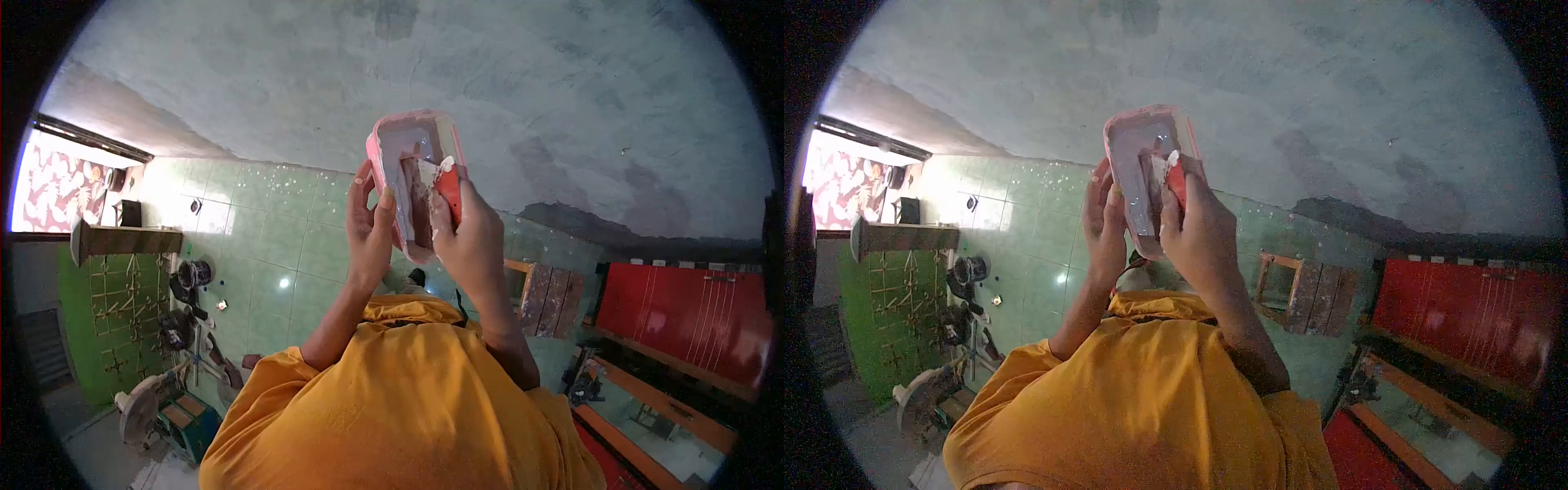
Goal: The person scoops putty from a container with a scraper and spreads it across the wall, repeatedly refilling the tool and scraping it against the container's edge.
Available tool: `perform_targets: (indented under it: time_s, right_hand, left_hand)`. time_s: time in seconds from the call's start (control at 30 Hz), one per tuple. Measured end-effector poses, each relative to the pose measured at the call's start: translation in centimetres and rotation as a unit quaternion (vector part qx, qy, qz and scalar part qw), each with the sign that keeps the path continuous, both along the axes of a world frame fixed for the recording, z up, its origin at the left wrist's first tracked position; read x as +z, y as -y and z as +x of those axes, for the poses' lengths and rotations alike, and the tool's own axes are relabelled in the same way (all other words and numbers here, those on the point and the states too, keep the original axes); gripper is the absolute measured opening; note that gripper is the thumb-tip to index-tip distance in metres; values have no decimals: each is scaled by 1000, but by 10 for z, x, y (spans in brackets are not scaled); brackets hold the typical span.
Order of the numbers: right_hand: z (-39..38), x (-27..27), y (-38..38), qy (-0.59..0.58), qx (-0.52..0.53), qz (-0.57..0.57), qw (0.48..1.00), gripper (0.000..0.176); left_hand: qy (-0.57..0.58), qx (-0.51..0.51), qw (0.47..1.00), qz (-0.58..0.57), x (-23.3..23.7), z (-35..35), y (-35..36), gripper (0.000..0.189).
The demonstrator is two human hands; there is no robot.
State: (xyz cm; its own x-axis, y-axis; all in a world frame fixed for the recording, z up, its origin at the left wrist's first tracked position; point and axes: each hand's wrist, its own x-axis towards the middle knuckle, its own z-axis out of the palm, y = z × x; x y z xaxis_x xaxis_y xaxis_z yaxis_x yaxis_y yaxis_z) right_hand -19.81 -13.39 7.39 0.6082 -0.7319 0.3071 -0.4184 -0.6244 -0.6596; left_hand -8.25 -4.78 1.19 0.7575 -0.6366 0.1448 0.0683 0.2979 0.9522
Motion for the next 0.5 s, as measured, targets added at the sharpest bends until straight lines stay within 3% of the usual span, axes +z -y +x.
perform_targets:
  time_s: [0.17, 0.3, 0.5]
  right_hand:
    - [-20, 24, 29, 20, -46, -58, 997, 22]
    - [-23, 14, 32, 7, -6, -97, 995, 19]
    - [-27, -8, 28, 6, 15, -32, 999, 22]
  left_hand:
    - [-21, 9, 1000, -5, 0, -18, 3, 60]
    - [-31, 24, 999, -13, 8, -33, 7, 65]
    - [-26, 32, 999, 29, 10, -45, 9, 70]
